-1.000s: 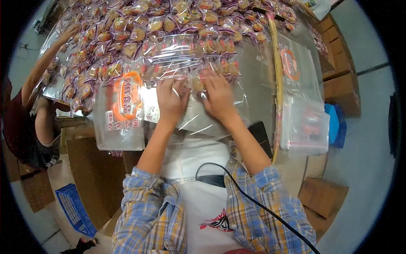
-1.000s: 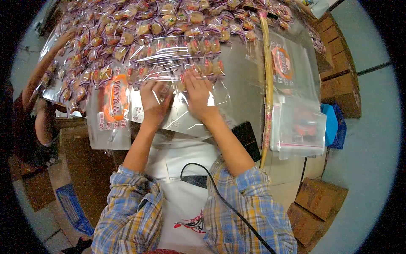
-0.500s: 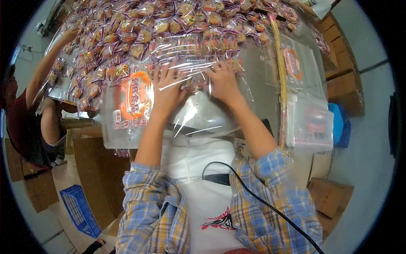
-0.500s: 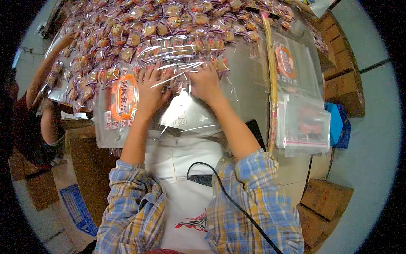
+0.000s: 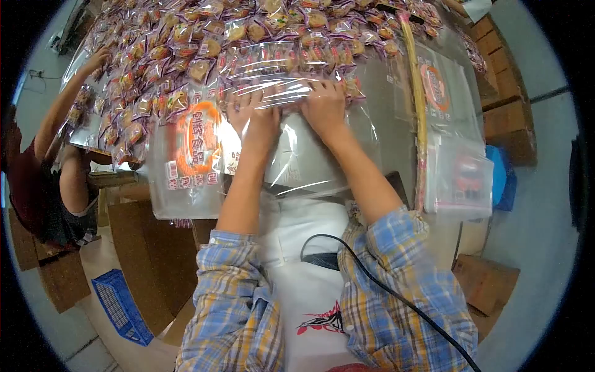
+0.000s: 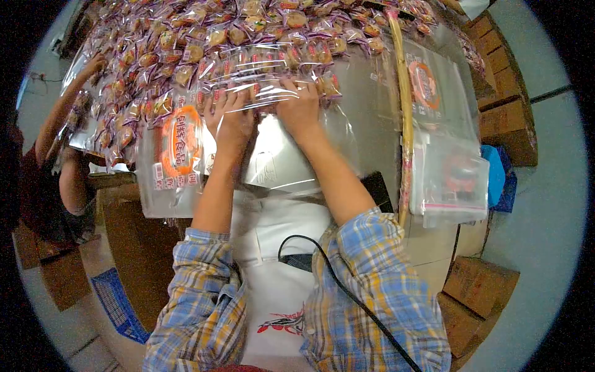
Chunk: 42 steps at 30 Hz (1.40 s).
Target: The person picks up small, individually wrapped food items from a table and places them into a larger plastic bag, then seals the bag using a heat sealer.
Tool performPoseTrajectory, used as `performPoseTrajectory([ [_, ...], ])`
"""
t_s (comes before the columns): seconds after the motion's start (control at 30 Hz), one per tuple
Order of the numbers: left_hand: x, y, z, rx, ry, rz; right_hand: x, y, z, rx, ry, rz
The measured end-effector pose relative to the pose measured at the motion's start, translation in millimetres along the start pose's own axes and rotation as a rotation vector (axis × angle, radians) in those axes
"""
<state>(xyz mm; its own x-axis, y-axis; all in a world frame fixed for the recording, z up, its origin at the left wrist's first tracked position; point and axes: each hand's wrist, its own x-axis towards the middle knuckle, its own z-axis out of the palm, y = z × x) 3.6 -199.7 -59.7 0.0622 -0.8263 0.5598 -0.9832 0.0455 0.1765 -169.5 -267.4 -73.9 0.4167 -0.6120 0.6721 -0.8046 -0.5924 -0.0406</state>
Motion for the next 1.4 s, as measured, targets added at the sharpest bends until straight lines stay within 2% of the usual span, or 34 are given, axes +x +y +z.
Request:
performPoseTrajectory([
  [0.1,-0.7,-4.9,22.3,-0.050,0.110,-0.041,-0.7,-3.4,9.5,-0.032,-0.046,0.057],
  [0.2,3.0,3.2,16.7,0.026,-0.026,-0.076,4.0,-3.9,7.2,-0.010,-0.114,0.061],
  [0.3,4.3,-1.8,3.3,0.018,0.013,0.034,7.1,-4.1,-14.4,0.087,-0.127,0.011],
  [0.43,8.3,-23.7,-21.7,0.054,-0.127,0.241,11.0,-14.7,-16.8,0.108,-0.145,-0.010],
  [0.47,11.6,-28.8,-24.6,-0.026,-0.161,0.218,12.3,-19.4,-11.6,0.133,-0.135,0.017],
  [0.5,24.6,-37.2,-26.6,0.139,-0.079,0.314,11.4,-18.8,-6.4,0.113,-0.149,-0.006],
  [0.57,18.7,-39.5,-35.5,0.100,-0.229,0.233,7.9,-14.5,2.4,0.069,-0.178,-0.051],
  [0.63,15.1,-44.8,-25.8,0.165,-0.143,0.275,10.4,-16.7,0.0,-0.006,-0.185,-0.064],
  [0.7,10.6,-39.6,-17.5,0.048,-0.130,0.159,12.5,-22.9,3.4,-0.013,-0.155,-0.037],
  [0.73,5.6,-49.5,-6.2,0.051,-0.090,0.186,11.2,-23.8,9.1,-0.039,-0.157,-0.028],
  [0.83,6.0,-38.4,0.6,0.073,-0.083,0.082,16.4,-23.3,20.7,-0.060,-0.102,-0.002],
  [0.97,16.4,-27.0,12.9,0.085,-0.052,-0.031,17.4,-23.0,33.4,-0.152,-0.177,0.050],
  [1.1,24.5,-30.0,16.6,0.032,0.046,0.016,23.4,-20.5,42.9,-0.118,-0.174,0.067],
  [1.13,25.9,-36.3,19.6,0.034,-0.045,0.010,21.2,-17.8,46.4,-0.078,-0.151,0.041],
  [1.2,22.9,-44.5,11.3,0.047,0.000,0.135,16.9,-10.1,42.9,-0.007,-0.099,-0.006],
  [1.23,22.7,-46.7,6.4,0.053,0.024,0.202,16.8,-6.0,36.7,0.081,-0.112,-0.006],
  [1.27,22.3,-46.8,3.6,0.004,-0.003,0.166,14.1,-2.5,29.6,0.169,-0.124,-0.007],
  [1.3,19.6,-55.0,10.3,-0.055,0.055,0.203,12.5,-3.2,17.8,0.258,-0.141,-0.012],
  [1.33,16.5,-58.0,0.9,-0.118,0.020,0.238,15.4,-9.3,-5.2,0.110,-0.241,-0.022],
  [1.4,5.5,-57.0,-5.5,-0.199,0.001,0.253,8.5,-9.8,-12.4,0.074,-0.256,-0.017],
])
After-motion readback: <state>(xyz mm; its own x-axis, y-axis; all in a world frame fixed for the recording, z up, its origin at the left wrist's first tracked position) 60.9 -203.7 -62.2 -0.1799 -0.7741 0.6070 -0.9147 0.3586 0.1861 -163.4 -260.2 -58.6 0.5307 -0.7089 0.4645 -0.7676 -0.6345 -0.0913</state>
